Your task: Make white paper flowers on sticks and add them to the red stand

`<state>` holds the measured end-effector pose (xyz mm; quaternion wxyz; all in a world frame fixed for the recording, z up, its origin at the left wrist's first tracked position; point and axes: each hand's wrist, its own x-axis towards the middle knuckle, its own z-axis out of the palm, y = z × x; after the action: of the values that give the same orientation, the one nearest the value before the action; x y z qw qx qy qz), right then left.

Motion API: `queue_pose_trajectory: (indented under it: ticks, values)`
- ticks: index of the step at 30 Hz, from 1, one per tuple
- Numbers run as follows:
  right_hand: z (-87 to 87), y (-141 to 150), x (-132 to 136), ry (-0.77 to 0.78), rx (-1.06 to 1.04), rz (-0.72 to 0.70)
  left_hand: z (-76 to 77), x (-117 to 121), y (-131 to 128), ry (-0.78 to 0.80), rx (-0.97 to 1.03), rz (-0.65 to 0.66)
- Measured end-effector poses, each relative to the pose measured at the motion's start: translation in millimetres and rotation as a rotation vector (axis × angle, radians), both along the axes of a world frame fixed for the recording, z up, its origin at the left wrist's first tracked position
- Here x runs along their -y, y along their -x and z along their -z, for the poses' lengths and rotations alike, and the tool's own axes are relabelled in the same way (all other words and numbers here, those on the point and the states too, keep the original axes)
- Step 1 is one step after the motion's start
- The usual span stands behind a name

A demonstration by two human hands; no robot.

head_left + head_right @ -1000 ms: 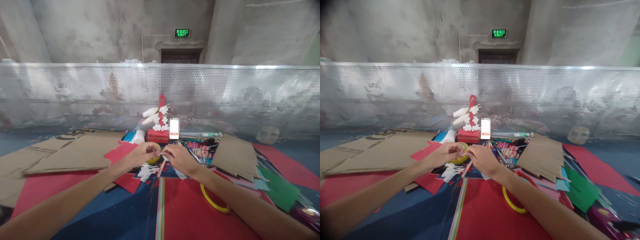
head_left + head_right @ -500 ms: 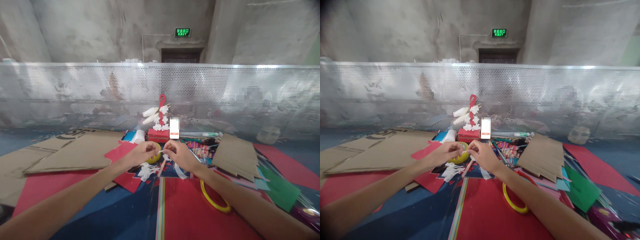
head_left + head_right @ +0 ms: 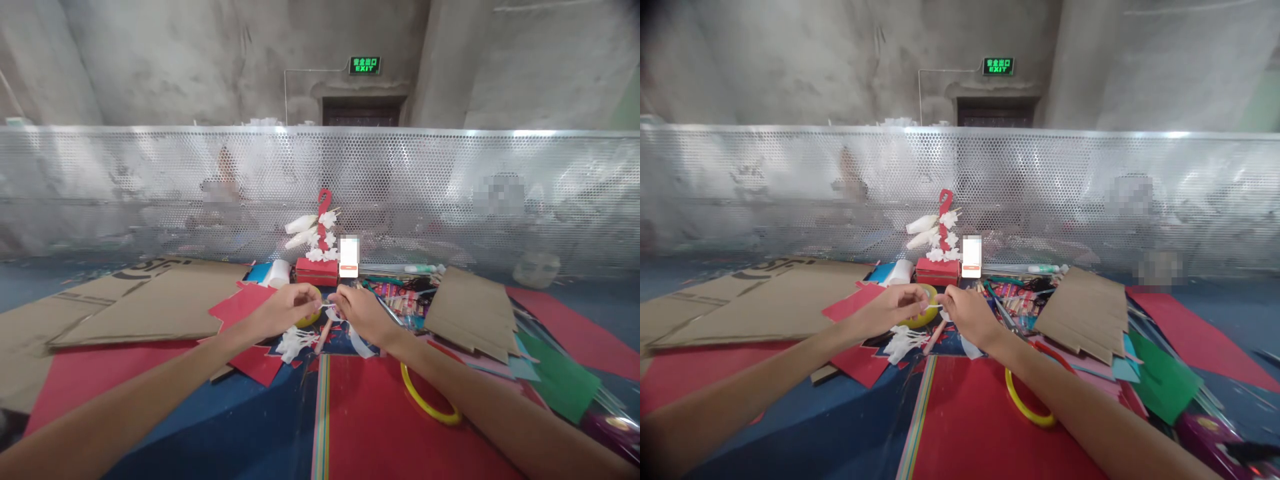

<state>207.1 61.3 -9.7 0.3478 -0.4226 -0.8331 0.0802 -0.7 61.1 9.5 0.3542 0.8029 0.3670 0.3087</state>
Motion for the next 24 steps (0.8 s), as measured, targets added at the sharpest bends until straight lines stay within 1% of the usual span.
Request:
queue_pose_trajectory:
  ticks: [2,5,9,12,15,20,24]
  values:
    - [-2.2,0.2,1.8,0.007,0.014,0.009,-0.6,1.3,-0.5,0.009,0.004,0.011]
    - [-4.6,0.4,4.6,0.036,0.001,-0.036,-1.9,3.0,-1.2,0.012,0.002,0.010]
    - [-5.2,0.2,5.9,0.086,-0.120,-0.128,-3.3,1.1,-0.9,-0.003,-0.013,-0.038]
    - [-4.7,-0.5,4.1,0.123,-0.191,-0.159,-2.6,-3.0,0.5,0.023,0.002,-0.070]
    - [-4.5,-1.6,2.0,0.111,-0.172,-0.136,-0.9,-5.1,1.5,0.045,0.025,-0.059]
    - [-1.4,-1.3,0.1,0.048,-0.083,-0.091,0.7,-2.9,0.6,0.005,0.006,-0.021]
    - [3.5,0.1,-1.1,0.005,-0.015,-0.062,0.7,-0.4,-0.9,0.001,0.002,-0.005]
